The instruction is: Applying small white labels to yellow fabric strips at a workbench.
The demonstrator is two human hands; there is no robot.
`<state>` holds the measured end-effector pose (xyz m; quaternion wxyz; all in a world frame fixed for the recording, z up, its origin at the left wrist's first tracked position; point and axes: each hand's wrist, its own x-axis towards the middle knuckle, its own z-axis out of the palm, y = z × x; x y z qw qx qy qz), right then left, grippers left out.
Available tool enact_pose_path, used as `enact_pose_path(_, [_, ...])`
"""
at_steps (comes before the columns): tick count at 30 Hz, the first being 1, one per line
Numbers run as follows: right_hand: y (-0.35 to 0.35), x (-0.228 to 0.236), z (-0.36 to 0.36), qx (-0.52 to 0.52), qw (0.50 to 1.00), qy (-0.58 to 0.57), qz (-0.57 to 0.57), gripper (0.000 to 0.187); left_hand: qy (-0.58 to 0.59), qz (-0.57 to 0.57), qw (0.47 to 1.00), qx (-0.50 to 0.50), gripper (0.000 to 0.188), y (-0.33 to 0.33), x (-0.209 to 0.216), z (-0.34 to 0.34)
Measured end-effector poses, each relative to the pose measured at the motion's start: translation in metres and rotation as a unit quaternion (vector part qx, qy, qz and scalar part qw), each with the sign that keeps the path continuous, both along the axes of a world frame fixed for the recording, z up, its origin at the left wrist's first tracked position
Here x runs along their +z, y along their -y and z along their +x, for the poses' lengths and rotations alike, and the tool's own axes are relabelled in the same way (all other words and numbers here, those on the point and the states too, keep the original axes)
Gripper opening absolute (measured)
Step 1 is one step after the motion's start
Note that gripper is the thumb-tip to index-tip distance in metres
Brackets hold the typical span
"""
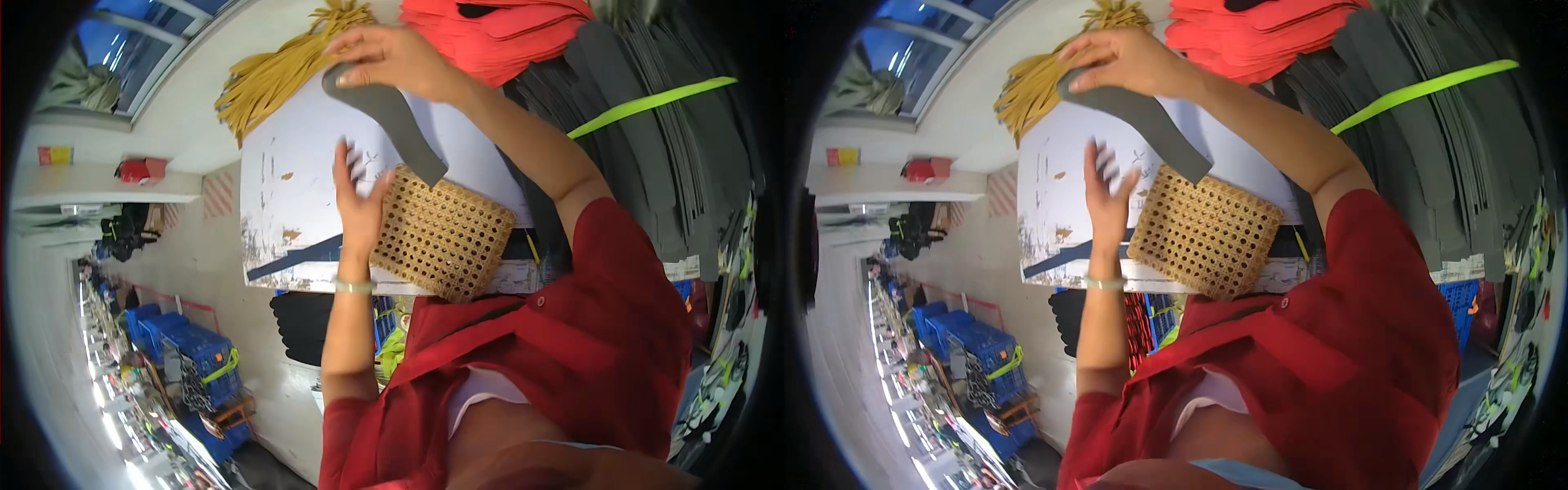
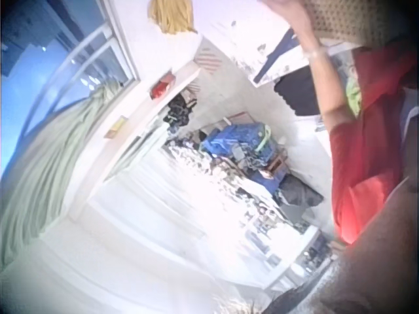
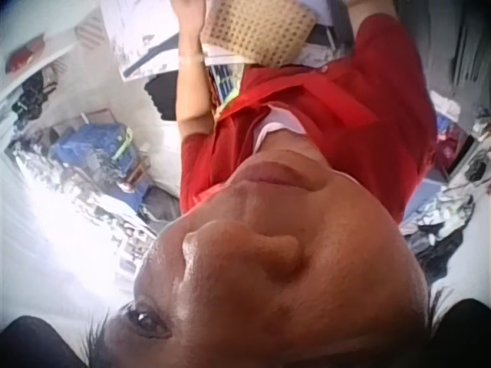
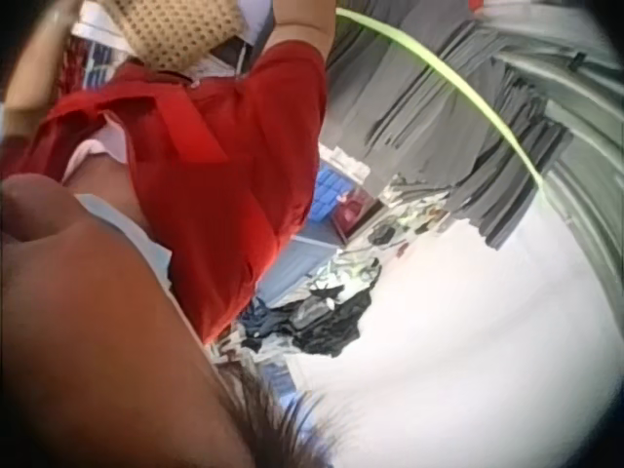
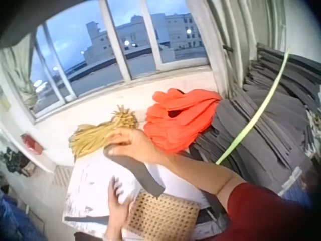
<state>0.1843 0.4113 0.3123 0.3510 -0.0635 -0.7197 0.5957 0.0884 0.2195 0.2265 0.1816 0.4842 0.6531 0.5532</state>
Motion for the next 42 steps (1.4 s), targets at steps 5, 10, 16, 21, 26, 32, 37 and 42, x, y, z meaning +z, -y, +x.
enact_pose_path(5, [0.059, 0.017, 0.002, -0.004, 0.991, -0.027, 0.131, 0.047, 0.244, 0.013, 0.965, -0.101, 0.026, -0.036, 0.031, -0.021])
enact_pose_path(10, [0.068, -0.037, 0.078, 0.074, 0.996, 0.047, -0.024, 0.056, 0.449, 0.088, 0.880, -0.126, 0.009, -0.023, 0.074, 0.014])
enact_pose_path(16, [0.168, -0.103, 0.160, 0.029, 0.933, 0.229, -0.277, 0.043, 0.354, 0.093, 0.921, -0.137, 0.019, -0.017, 0.072, 0.034])
enact_pose_path(21, [0.198, -0.121, 0.191, -0.050, 0.927, 0.197, -0.314, 0.039, 0.330, 0.118, 0.914, -0.204, 0.028, -0.019, 0.089, 0.046])
enact_pose_path(26, [0.209, -0.120, 0.208, -0.096, 0.929, 0.198, -0.299, 0.039, 0.391, 0.113, 0.879, -0.246, 0.022, -0.010, 0.090, 0.074])
enact_pose_path(32, [0.230, -0.109, 0.212, -0.149, 0.923, 0.170, -0.310, 0.035, 0.348, 0.100, 0.894, -0.262, 0.020, 0.004, 0.091, 0.091])
enact_pose_path(37, [0.236, -0.127, 0.216, -0.123, 0.920, 0.159, -0.338, 0.040, 0.288, 0.098, 0.911, -0.278, 0.021, 0.019, 0.095, 0.097])
enact_pose_path(42, [0.243, -0.130, 0.217, -0.118, 0.916, 0.169, -0.344, 0.041, 0.492, 0.068, 0.791, -0.356, 0.040, 0.027, 0.094, 0.085])
